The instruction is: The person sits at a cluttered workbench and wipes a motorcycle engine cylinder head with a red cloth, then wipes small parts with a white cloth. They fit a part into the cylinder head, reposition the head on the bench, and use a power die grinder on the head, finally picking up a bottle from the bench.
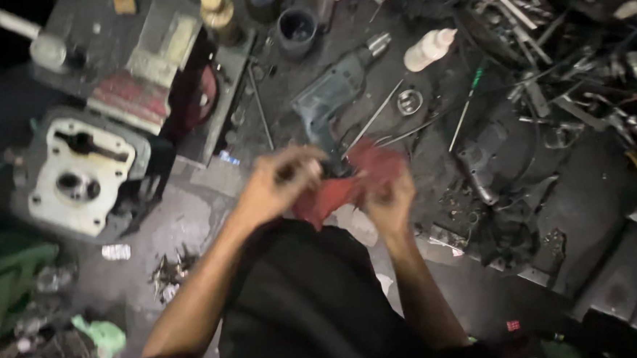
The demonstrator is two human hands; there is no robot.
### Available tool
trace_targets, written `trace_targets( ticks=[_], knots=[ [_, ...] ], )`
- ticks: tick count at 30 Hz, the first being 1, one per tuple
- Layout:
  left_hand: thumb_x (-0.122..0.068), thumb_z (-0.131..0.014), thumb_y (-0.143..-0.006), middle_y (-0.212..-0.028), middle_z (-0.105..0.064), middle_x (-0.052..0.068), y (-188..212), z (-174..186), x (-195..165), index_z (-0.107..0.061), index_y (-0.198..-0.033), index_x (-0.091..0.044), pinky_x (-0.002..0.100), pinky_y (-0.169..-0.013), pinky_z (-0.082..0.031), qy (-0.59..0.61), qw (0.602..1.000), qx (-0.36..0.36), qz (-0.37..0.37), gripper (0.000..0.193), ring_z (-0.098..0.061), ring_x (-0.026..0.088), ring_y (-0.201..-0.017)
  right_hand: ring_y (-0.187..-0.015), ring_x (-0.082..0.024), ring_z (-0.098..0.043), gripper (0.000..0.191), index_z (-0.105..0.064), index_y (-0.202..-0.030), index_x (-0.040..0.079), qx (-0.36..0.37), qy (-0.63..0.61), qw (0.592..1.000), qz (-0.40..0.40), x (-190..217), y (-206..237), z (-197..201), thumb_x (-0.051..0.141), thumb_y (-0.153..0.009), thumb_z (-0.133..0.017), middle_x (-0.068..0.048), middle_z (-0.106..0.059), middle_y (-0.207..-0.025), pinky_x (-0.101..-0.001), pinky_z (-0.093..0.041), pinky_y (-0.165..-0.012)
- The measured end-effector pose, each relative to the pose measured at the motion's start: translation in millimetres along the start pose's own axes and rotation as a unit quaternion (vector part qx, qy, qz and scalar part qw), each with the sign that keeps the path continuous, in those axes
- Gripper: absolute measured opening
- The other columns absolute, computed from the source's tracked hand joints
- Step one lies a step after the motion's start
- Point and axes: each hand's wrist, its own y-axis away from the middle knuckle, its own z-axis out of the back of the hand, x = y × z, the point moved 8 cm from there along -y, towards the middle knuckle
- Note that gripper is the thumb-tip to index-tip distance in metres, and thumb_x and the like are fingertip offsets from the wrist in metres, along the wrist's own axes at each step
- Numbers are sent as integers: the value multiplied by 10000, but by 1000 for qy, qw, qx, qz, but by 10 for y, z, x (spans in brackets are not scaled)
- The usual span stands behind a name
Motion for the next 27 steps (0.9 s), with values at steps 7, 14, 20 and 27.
trace_targets(
  ticks=[7,14,20,27],
  knots=[
    [-49,-650,-810,-1372,-567,241,-1123,688,598,-589,-1335,20,513,-722,-571,-387,908,-160,-8,534,-698,446,-892,-1283,-497,-429,506,-698,-1266,96,173,282,943,-44,-256,-466,-88,353,-837,-779,-343,-464,-1480,-561,-374,-1006],
    [26,-550,-953,-1463,-513,235,-1653,740,1350,-623,-1278,-29,470,-759,-606,-439,877,-187,59,337,-734,407,-929,-1383,-416,-477,297,-721,-1206,140,184,174,967,-23,19,-624,-502,255,-932,-729,-227,-528,-1486,-513,-387,-1147],
    [9,-626,-905,-1279,-625,184,-1500,731,893,-647,-1192,-60,467,-793,-599,-454,871,-188,27,295,-724,383,-1001,-1265,-329,-610,238,-709,-1207,79,201,52,978,-9,439,-709,-709,117,-972,-690,-160,-646,-1369,-410,-458,-1078],
    [-198,-813,-850,-1044,-699,73,-539,642,-397,-700,-1066,-123,436,-759,-559,-397,890,-204,-96,256,-676,313,-909,-924,-72,-625,162,-718,-1187,28,60,-144,978,-140,412,-789,-678,6,-1036,-664,-39,-703,-1078,-212,-495,-807]
  ],
)
